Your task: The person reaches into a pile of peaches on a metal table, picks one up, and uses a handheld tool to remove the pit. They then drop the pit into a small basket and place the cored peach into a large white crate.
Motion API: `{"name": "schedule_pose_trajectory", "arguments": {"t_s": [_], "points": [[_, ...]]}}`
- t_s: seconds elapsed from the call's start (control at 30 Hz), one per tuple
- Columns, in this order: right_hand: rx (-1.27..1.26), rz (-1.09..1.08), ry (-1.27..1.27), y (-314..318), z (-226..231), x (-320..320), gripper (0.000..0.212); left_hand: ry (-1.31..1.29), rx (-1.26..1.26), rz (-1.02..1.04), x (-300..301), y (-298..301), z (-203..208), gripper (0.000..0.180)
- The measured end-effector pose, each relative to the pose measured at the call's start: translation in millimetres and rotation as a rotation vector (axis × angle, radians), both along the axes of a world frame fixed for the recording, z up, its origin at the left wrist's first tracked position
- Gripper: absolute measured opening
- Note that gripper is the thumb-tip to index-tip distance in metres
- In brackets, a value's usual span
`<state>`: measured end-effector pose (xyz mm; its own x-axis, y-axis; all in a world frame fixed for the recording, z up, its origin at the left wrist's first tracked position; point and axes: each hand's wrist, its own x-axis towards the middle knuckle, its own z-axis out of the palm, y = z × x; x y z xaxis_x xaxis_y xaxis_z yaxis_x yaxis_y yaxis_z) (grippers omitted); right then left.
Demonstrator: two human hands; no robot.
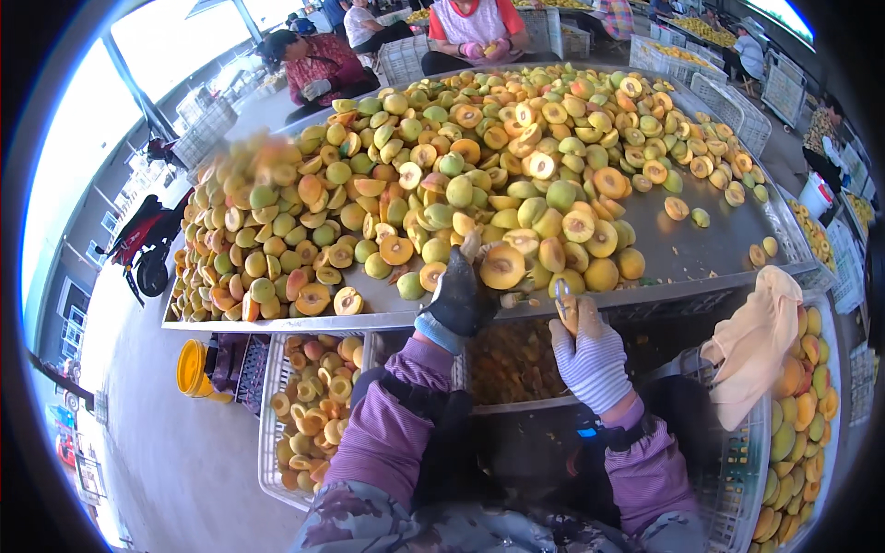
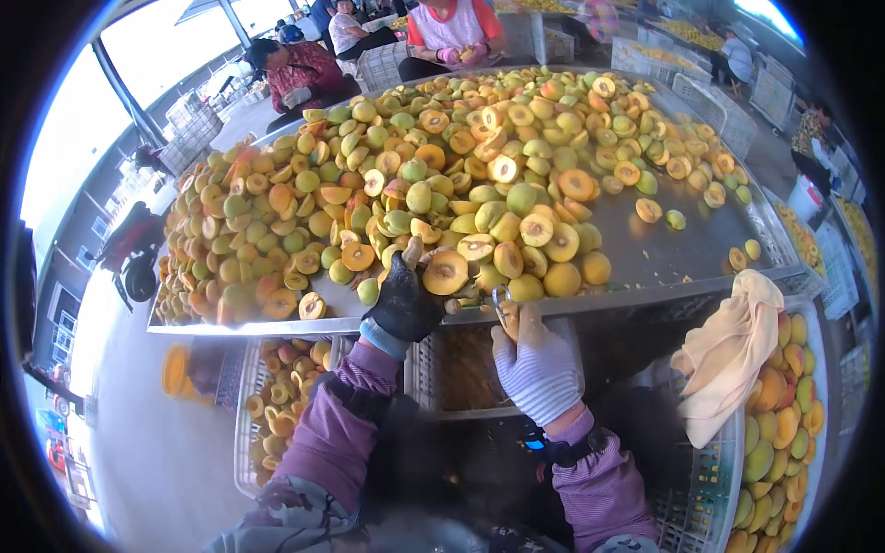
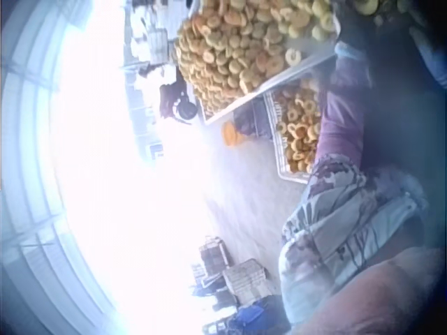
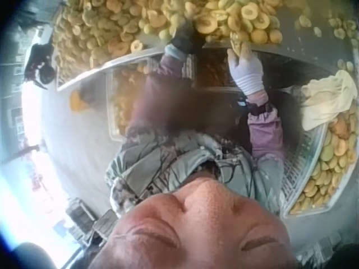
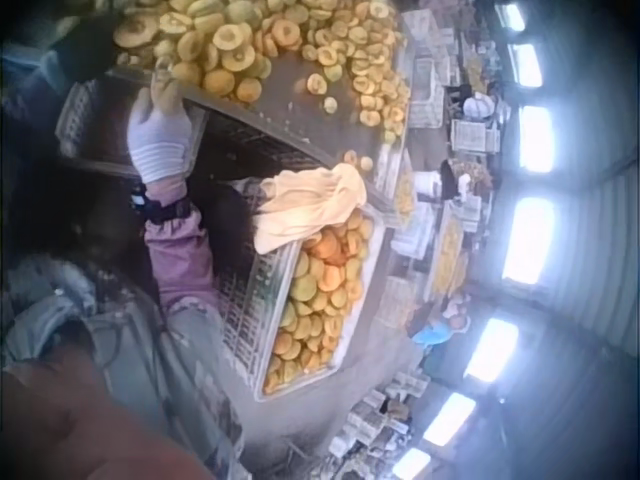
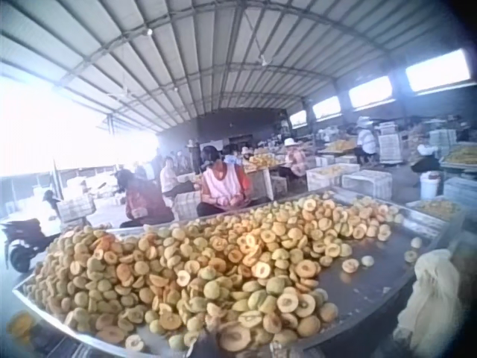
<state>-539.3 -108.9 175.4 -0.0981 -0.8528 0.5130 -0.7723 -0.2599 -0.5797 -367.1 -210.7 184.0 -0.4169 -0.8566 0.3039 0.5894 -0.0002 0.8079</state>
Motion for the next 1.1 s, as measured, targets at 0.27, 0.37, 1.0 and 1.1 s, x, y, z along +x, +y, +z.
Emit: {"name": "schedule_pose_trajectory", "arguments": {"t_s": [0.27, 0.37, 1.0, 1.1], "points": [[-0.023, -0.047, 0.135, -12.1, 3.4, 8.9, 0.025, -0.863, -0.716, 0.468, -13.3, -7.5, -1.6, 0.048], [0.095, -0.099, 0.204, -14.3, 1.9, 10.7, 0.025, -0.838, -0.702, 0.457, -14.0, -8.6, -4.8, 0.041], [0.104, 0.012, 0.258, -17.4, -16.6, 26.6, 0.033, -0.249, 0.151, 0.132, -31.9, 3.2, -7.1, 0.057], [0.207, 0.07, 0.271, -16.2, -17.5, 27.9, 0.035, -0.247, 0.082, 0.175, -30.0, 8.3, -8.0, 0.05]]}}
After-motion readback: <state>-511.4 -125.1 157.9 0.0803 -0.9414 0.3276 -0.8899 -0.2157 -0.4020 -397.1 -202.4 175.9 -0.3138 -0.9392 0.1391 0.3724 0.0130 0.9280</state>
